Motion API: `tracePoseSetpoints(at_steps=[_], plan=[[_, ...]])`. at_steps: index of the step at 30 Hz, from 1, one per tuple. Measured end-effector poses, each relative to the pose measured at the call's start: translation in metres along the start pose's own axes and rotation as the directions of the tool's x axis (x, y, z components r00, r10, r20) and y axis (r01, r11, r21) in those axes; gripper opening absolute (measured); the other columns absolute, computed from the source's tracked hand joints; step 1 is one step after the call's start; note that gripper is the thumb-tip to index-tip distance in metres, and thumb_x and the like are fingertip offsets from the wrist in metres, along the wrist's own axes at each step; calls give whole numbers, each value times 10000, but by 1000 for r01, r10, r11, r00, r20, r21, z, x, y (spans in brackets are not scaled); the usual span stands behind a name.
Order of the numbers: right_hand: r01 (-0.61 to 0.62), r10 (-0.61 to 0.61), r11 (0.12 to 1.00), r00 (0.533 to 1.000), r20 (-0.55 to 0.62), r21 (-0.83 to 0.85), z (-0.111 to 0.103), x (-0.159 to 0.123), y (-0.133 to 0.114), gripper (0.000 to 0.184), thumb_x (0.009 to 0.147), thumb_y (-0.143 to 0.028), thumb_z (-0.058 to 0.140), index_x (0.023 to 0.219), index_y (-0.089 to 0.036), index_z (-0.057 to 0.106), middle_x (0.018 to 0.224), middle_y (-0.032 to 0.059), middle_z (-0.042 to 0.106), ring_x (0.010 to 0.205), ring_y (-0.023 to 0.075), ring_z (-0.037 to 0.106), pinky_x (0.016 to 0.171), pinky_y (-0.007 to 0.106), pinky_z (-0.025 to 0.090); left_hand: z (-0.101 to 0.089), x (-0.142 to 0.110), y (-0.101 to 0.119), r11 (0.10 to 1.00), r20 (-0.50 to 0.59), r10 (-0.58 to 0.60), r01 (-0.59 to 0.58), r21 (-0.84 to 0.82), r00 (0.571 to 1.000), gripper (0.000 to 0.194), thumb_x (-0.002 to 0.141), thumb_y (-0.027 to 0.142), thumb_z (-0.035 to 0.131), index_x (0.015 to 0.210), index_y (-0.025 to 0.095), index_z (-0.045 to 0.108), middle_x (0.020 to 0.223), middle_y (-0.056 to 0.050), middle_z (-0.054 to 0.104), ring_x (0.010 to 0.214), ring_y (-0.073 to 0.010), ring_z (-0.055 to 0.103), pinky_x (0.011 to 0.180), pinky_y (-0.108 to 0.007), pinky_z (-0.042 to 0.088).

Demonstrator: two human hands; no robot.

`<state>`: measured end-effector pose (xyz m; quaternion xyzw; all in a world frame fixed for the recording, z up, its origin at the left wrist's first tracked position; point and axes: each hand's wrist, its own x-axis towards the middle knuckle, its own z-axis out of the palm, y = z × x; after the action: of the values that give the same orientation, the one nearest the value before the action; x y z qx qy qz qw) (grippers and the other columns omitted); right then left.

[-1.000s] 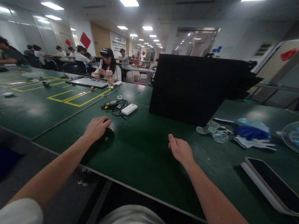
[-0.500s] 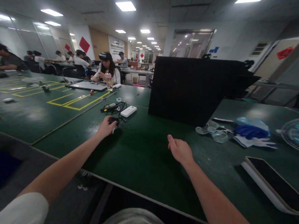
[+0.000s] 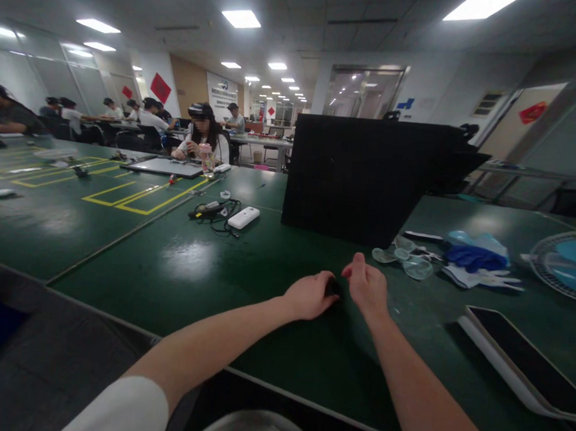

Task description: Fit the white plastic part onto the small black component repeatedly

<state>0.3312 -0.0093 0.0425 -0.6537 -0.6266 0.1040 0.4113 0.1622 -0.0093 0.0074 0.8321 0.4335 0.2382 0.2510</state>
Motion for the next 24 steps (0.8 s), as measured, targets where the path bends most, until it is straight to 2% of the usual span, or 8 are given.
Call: tracePoseSetpoints(at_steps=[4,7,10,14,16,18,21,24], plan=[[0,0,1000,1000,23,18,4,-1,1,793,955,-746,180,632,-204,661,625,70,656,631,215,618,588,318,386,6,0,15,996,6,87,-87,-27,996,505,919,437,592,1341,177,497,1226,-151,659,1113,-309,650,979,-485,510],[-3,1,999,999,43,39,2,-1,-1,791,970,-721,160,671,-198,671,653,76,665,647,211,622,603,317,406,-13,-7,3,987,-58,28,-37,-159,998,477,939,426,570,1349,200,480,1241,-128,647,1111,-263,650,965,-428,521],[128,-128,992,984,124,10,-2,-3,-8,684,976,-690,276,787,-194,707,768,80,702,711,211,633,646,319,436,-42,-23,-24,967,-225,-79,20,-255,971,451,971,415,519,1374,228,443,1277,-107,629,1113,-219,643,951,-371,528],[445,-381,893,830,407,-73,3,-13,-18,443,871,-597,616,1093,-232,736,1104,83,723,1005,256,642,838,366,474,-74,-50,-68,980,-397,-166,107,-166,903,439,944,378,563,1345,214,490,1259,-103,621,1128,-229,618,1008,-396,495],[525,-405,845,754,517,-103,12,-19,-18,398,849,-499,676,1166,-262,724,1191,75,706,1095,274,626,918,399,462,-82,-59,-81,985,-398,-172,156,-74,901,459,907,369,617,1332,222,526,1243,-100,616,1121,-239,614,1013,-406,489],[550,-386,825,714,584,-128,20,-23,-15,310,871,-395,654,1147,-275,733,1187,64,710,1080,267,643,933,408,462,-86,-64,-86,986,-371,-157,166,-9,915,481,881,366,651,1332,239,543,1240,-91,615,1111,-240,616,1013,-406,489],[543,-374,831,707,600,-122,27,-24,-11,256,898,-309,607,1115,-272,736,1128,53,727,1018,243,668,916,404,475,-83,-64,-81,992,-289,-99,115,41,952,503,857,379,681,1333,268,560,1233,-70,634,1120,-240,619,1022,-400,485],[497,-385,865,744,546,-66,26,-23,-15,251,904,-327,611,1115,-258,727,1096,54,733,1007,238,666,906,402,488,-75,-63,-73,995,-195,-61,75,64,979,524,831,395,709,1325,279,581,1202,-57,665,1112,-245,631,1014,-399,491]])
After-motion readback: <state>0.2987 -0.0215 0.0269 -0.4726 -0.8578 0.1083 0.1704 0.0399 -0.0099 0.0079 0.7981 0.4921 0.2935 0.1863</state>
